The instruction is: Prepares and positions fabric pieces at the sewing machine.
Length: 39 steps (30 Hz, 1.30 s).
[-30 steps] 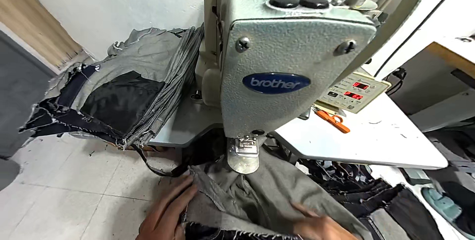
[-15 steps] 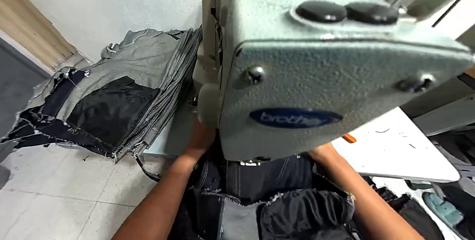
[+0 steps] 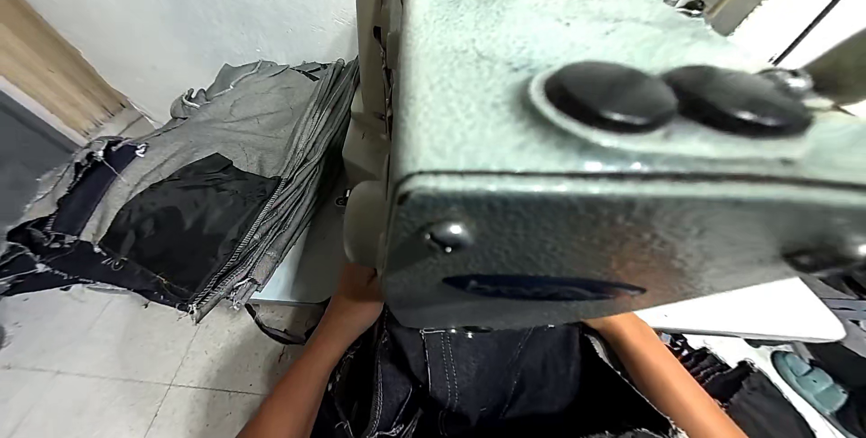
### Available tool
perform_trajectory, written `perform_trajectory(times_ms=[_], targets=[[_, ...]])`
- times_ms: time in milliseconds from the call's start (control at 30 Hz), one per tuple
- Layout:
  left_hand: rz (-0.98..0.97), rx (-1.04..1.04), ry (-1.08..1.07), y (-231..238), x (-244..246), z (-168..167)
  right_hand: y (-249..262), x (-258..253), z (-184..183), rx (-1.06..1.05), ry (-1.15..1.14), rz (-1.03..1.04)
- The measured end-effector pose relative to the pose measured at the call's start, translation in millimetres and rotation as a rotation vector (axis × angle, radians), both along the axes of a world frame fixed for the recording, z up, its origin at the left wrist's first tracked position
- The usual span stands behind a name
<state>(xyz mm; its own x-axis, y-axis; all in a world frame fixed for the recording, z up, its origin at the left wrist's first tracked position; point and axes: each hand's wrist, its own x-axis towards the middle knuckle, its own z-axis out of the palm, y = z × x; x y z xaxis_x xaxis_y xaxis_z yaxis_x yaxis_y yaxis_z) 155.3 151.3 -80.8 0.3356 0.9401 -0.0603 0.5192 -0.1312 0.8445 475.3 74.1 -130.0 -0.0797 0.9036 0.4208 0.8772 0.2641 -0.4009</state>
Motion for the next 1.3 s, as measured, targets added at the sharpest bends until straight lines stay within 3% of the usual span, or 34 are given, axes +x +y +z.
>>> perform_trajectory(times_ms=[133, 300, 533, 633, 833, 1000, 1300], targets=[[0.008, 0.098, 0.007, -4, 3, 13, -3, 2, -9, 0.020, 0.043, -0.024], [-0.029, 0.006, 0.119, -1, 3, 19, -4, 3, -11, 0.021, 0.048, -0.037], [-0.008, -0.071, -0.007, -5, -10, 16, -13, 16, 2, 0.013, 0.003, -0.067], [0.011, -0.172, -0.132, -6, -16, 9, -21, 25, 9, -0.106, 0.031, -0.072], [-0.012, -0.097, -0.553, -14, -26, -11, -27, 37, -6, -0.310, 0.248, -0.054], [-0.037, -0.174, -0.523, -13, -33, -7, -24, 37, -11, -0.565, 0.547, -0.029], [-0.225, -0.165, -0.569, -13, -34, -13, -31, 39, -19, -0.624, 0.891, -0.061]])
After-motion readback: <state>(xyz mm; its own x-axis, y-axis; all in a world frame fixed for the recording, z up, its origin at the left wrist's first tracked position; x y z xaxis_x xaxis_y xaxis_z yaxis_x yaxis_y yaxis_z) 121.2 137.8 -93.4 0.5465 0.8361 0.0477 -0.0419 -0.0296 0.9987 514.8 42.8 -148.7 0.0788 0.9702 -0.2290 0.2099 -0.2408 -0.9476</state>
